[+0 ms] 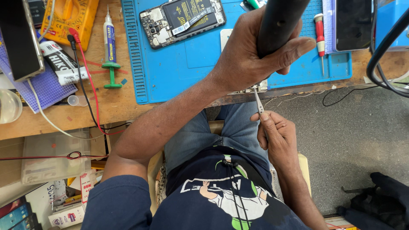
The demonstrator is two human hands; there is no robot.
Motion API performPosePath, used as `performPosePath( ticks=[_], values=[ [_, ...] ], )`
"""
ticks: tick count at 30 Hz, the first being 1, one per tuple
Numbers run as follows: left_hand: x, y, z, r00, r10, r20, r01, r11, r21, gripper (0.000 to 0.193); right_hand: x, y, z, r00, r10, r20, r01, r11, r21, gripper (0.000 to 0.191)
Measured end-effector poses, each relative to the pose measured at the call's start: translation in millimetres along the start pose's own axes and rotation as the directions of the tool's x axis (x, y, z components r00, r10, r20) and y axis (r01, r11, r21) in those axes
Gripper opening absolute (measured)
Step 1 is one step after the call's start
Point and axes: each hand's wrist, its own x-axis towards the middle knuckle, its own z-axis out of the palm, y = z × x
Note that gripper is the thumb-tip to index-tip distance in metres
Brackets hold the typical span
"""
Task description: The person uses a soldering iron and solder wire to work on a small electronic component mounted in a metal jig. They apply flux from a syringe, then repeatedly solder the component while holding the solder wire. The person also wipes the component with a cloth and uses tweezers to adjust it.
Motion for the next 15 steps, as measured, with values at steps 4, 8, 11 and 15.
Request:
performPosePath(
  ticks=[4,8,11,15],
  values=[
    [2.1,-0.6,0.6,1.000,0.001,0.000,-0.001,1.000,-0.008,0.021,2.5,-0.8,-3.3,1.000,0.004,0.021,-0.005,1.000,0.026,0.033],
    [3.1,-1.7,0.6,1.000,0.007,0.000,-0.007,1.000,-0.027,0.020,4.3,-0.7,-5.6,1.000,0.007,0.026,-0.008,0.999,0.031,0.034],
    [2.3,-2.2,1.6,1.000,-0.002,0.006,0.002,1.000,-0.001,0.019,4.5,-0.2,-6.6,0.999,0.006,0.033,-0.007,0.999,0.042,0.035],
    [3.4,-2.7,1.9,1.000,-0.011,0.011,0.011,1.000,-0.011,0.019,4.3,-0.3,-8.2,0.999,0.006,0.034,-0.007,0.999,0.045,0.035]
  ],
)
